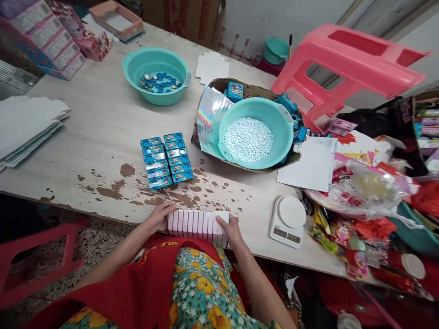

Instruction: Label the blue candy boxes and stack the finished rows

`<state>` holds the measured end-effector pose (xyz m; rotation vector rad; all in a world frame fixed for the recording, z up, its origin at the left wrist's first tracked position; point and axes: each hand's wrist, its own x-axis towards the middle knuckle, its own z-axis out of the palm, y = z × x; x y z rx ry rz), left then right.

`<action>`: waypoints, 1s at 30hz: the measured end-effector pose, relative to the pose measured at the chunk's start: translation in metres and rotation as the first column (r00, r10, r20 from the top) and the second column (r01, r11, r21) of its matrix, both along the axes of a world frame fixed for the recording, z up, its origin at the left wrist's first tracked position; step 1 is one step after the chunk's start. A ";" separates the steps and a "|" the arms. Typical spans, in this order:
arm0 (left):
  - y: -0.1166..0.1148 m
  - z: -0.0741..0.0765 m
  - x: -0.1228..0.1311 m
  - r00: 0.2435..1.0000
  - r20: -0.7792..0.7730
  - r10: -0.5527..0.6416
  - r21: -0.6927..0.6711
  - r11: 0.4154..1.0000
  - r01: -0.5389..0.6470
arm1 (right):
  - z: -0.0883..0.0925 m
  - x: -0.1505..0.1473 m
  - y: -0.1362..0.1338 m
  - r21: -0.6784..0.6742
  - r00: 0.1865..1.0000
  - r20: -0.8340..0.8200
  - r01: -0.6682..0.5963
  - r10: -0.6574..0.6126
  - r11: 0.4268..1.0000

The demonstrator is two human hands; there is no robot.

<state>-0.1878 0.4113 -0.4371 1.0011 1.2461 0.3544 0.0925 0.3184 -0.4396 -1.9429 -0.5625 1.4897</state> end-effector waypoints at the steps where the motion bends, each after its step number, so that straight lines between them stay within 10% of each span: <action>1: 0.005 0.010 0.002 0.998 0.063 -0.025 0.003 1.000 0.025 | 0.001 -0.002 0.000 0.074 1.000 -0.009 -0.004 0.005 0.997; 4: 0.013 0.043 0.015 0.972 -0.041 -0.233 0.173 0.956 0.237 | 0.014 -0.006 0.005 0.260 0.992 0.057 -0.126 0.115 0.957; 10: 0.009 0.086 0.059 0.773 -0.332 -0.541 0.434 0.640 0.634 | 0.067 -0.010 0.023 0.450 0.962 0.105 -0.271 0.251 0.851; 18: 0.055 0.149 -0.060 0.986 -0.157 0.049 0.484 0.874 0.033 | 0.080 0.040 -0.028 0.165 0.894 -0.345 -0.242 0.286 0.956; 23: -0.017 0.130 -0.156 0.939 -0.010 0.344 0.284 0.901 -0.327 | 0.043 -0.063 -0.044 0.161 0.857 -0.509 0.186 -0.080 0.969; 30: -0.168 0.147 -0.233 0.913 0.042 0.406 0.090 0.909 -0.408 | -0.005 -0.272 -0.107 -0.044 0.798 -0.603 -0.031 -0.002 0.999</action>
